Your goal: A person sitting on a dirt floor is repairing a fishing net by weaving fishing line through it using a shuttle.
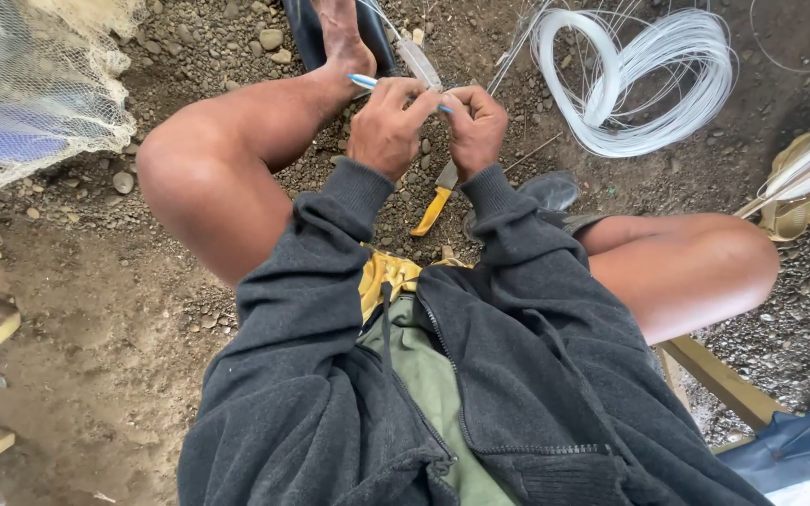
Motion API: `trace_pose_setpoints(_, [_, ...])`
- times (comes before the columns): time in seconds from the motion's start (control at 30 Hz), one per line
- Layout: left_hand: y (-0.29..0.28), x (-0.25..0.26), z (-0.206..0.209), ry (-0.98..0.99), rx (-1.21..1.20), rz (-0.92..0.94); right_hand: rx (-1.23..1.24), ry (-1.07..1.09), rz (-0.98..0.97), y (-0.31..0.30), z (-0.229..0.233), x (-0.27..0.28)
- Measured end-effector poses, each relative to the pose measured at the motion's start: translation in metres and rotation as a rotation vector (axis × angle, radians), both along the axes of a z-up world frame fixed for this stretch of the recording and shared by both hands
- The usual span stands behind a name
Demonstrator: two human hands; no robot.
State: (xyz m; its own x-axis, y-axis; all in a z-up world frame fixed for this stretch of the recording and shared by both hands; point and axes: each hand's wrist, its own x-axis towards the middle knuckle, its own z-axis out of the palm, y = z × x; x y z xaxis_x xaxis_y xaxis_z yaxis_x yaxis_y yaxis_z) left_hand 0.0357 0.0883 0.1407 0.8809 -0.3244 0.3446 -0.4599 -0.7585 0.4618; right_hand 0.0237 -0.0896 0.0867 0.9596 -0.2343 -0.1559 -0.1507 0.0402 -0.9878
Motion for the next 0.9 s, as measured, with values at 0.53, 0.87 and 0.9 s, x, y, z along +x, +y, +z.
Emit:
trace_pose_setpoints(0.53, [-0.003, 0.009, -0.033, 0.072, 0.065, 0.013, 0.104, 0.047, -0.007, -0.01, -0.005, 0.002])
trace_pose_setpoints(0.87, [0.002, 0.001, -0.014, 0.3, -0.18, -0.344, 0.191, 0.051, 0.094, -0.018, -0.009, 0.005])
trace_pose_setpoints(0.9, [0.003, -0.002, -0.011, 0.326, -0.178, -0.398, 0.188, 0.048, 0.108, -0.019, -0.012, 0.004])
